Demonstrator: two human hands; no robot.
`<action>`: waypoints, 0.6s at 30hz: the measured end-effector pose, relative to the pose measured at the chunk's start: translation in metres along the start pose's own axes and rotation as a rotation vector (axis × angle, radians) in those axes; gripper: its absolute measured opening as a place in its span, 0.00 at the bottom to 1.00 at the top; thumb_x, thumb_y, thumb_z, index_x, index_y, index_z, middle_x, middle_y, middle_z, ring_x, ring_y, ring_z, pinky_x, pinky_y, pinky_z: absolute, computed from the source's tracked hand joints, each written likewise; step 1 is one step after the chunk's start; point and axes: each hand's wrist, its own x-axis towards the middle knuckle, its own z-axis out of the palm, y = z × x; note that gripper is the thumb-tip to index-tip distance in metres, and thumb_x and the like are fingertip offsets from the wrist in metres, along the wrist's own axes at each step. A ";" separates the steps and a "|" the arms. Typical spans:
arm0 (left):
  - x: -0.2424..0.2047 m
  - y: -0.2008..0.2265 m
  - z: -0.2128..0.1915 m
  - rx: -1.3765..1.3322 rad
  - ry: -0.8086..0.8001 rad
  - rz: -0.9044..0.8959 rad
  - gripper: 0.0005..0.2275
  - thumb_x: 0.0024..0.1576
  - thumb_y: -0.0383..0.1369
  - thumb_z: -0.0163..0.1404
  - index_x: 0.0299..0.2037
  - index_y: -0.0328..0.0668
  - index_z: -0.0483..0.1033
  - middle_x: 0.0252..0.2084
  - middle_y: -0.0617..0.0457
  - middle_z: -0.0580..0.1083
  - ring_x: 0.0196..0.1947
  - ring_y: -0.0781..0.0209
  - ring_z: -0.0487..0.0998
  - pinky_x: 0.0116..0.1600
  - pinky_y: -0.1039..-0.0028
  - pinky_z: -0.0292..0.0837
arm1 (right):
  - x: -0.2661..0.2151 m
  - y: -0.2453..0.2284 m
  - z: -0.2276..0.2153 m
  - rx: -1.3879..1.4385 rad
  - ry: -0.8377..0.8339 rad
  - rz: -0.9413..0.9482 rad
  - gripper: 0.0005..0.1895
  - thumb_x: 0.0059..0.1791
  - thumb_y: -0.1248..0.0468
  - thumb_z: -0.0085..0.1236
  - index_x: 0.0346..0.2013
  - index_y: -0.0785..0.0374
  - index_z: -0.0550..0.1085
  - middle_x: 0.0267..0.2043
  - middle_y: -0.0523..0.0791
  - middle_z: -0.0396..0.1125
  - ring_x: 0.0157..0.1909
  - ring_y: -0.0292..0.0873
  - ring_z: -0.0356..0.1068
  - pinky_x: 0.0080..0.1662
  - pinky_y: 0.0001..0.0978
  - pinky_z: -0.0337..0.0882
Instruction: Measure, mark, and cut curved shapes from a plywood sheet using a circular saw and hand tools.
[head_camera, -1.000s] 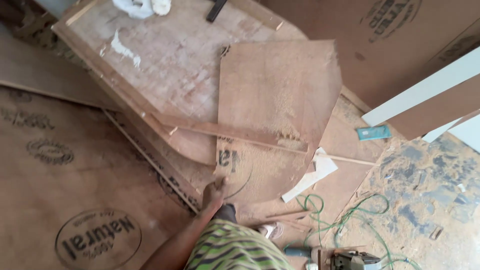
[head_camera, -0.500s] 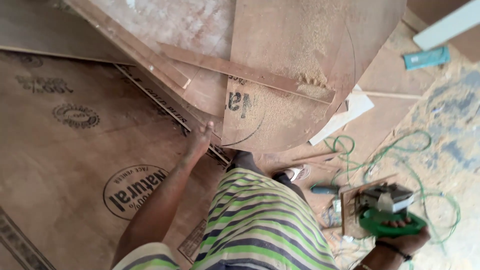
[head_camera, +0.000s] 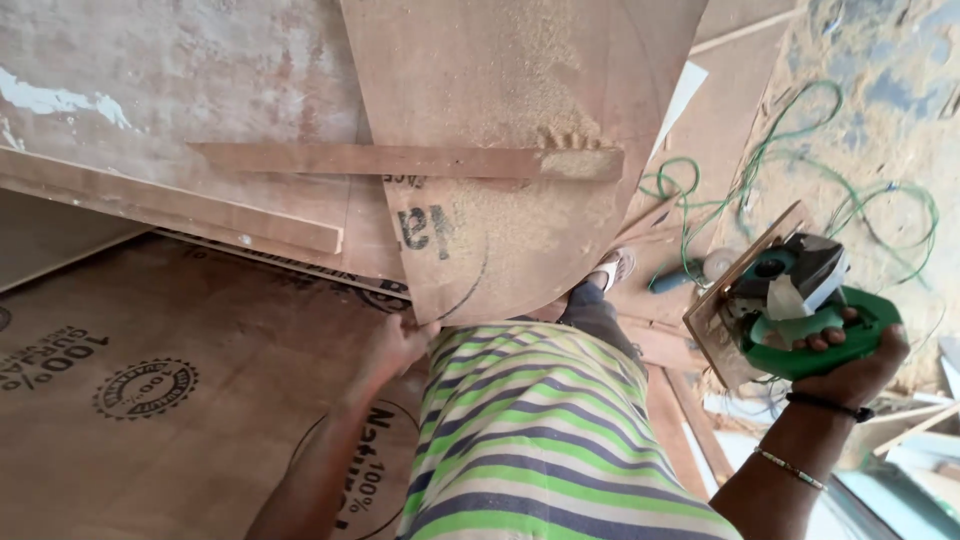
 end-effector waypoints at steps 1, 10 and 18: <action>-0.008 -0.002 -0.015 0.424 0.024 -0.022 0.27 0.57 0.50 0.62 0.47 0.27 0.75 0.37 0.44 0.79 0.36 0.58 0.79 0.38 0.72 0.73 | -0.010 0.002 0.007 -0.047 -0.009 -0.004 0.24 0.59 0.40 0.42 0.42 0.57 0.70 0.31 0.38 0.60 0.30 0.36 0.58 0.38 0.33 0.63; 0.081 0.229 0.024 0.684 0.100 1.231 0.39 0.46 0.46 0.69 0.65 0.34 0.65 0.57 0.42 0.69 0.59 0.45 0.70 0.65 0.49 0.63 | -0.107 0.005 0.088 -0.137 -0.065 -0.106 0.34 0.58 0.32 0.40 0.48 0.61 0.72 0.28 0.40 0.61 0.31 0.38 0.58 0.39 0.34 0.63; 0.183 0.254 0.052 0.829 0.010 1.323 0.34 0.46 0.52 0.71 0.56 0.46 0.69 0.54 0.50 0.65 0.58 0.50 0.66 0.64 0.54 0.63 | -0.130 0.009 0.101 -0.197 -0.137 -0.125 0.39 0.59 0.29 0.37 0.53 0.64 0.71 0.29 0.41 0.60 0.29 0.38 0.55 0.37 0.30 0.59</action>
